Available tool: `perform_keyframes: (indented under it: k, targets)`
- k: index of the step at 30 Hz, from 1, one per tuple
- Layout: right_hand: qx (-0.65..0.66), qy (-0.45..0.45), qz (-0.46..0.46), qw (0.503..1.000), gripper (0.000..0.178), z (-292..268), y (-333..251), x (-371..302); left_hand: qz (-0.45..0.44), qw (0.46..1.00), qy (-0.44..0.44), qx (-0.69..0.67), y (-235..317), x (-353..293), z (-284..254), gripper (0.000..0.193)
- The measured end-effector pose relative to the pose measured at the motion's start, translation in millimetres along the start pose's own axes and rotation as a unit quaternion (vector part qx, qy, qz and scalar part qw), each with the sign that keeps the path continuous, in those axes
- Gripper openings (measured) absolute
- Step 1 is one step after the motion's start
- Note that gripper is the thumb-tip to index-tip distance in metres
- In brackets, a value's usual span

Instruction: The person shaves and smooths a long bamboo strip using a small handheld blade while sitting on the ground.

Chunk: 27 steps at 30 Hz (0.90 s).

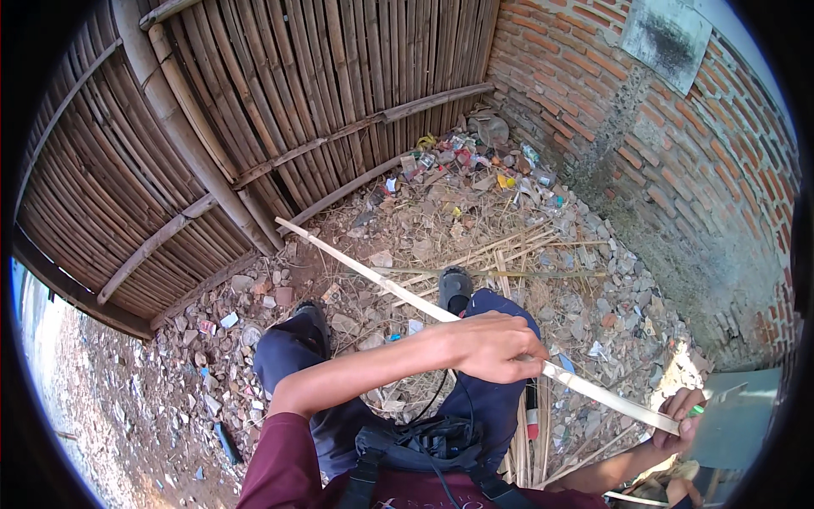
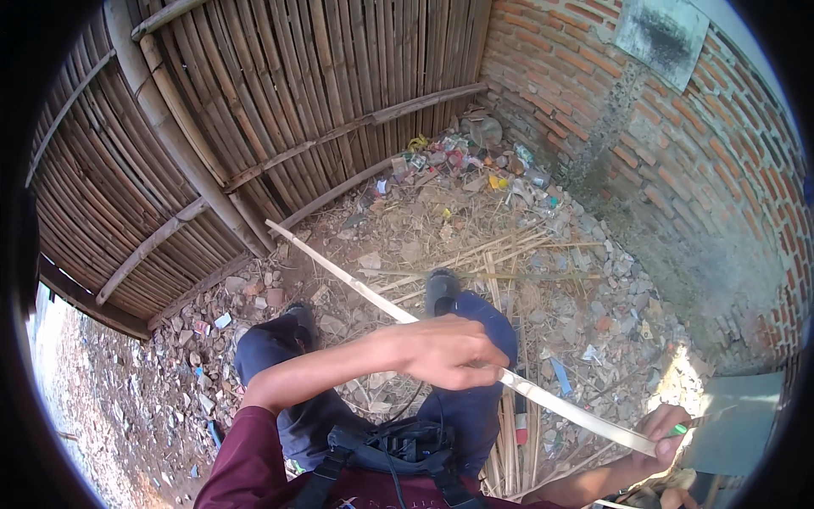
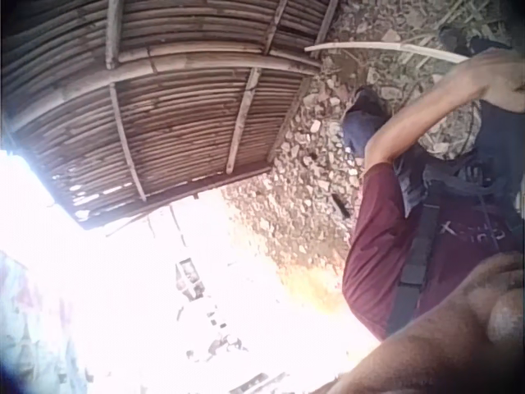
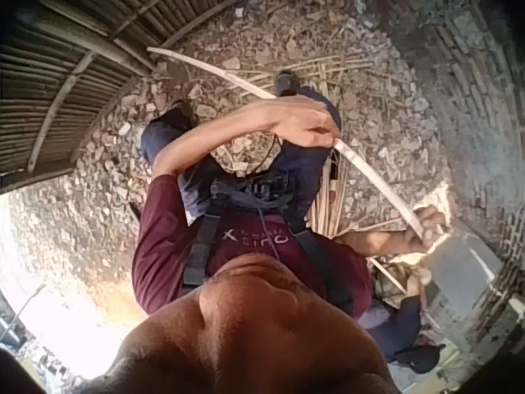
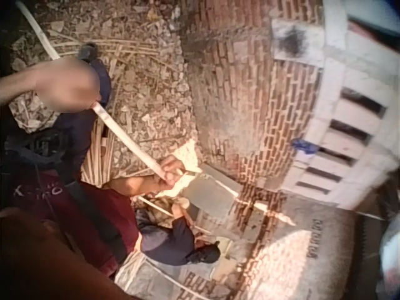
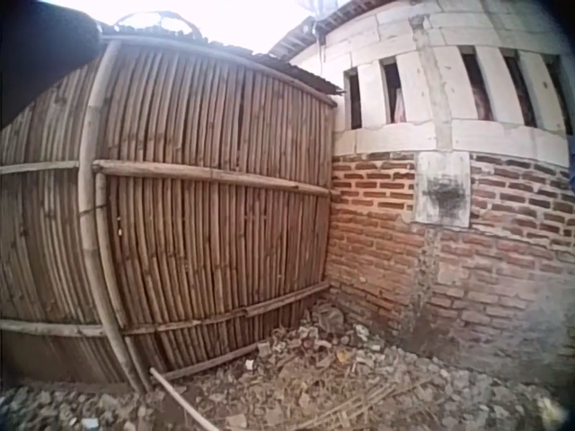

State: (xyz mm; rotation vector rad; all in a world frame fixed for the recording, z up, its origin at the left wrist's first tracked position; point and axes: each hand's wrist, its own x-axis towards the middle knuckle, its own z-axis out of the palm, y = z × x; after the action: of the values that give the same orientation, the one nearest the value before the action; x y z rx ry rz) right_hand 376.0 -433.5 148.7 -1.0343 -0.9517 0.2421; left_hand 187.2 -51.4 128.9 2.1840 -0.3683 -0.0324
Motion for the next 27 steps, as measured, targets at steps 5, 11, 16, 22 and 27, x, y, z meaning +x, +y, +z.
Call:
perform_keyframes:
  k: [5,11,16,22,27]
  targets:
    - [0.09,-0.094,-0.03,0.991,0.029,-32.8,-25.5,-28.1,0.05,0.997,-0.019,0.049,10.0,46.7,6.3,0.04]
    - [0.154,-0.105,0.041,0.982,0.03,-7.0,-10.8,-36.4,0.047,0.986,0.008,0.158,-11.1,80.9,-7.1,0.051]
    - [0.205,0.035,0.171,0.963,0.03,88.1,34.4,-15.9,0.004,0.976,0.042,0.212,-55.3,98.4,-41.4,0.049]
    - [0.035,0.099,0.207,0.973,0.027,182.3,87.6,-6.8,-0.157,0.96,0.232,0.016,-130.3,42.6,-26.8,0.065]
    - [0.159,0.051,0.343,0.924,0.025,223.1,127.4,-13.4,-0.352,0.878,0.197,-0.259,-114.6,-68.3,11.3,0.08]
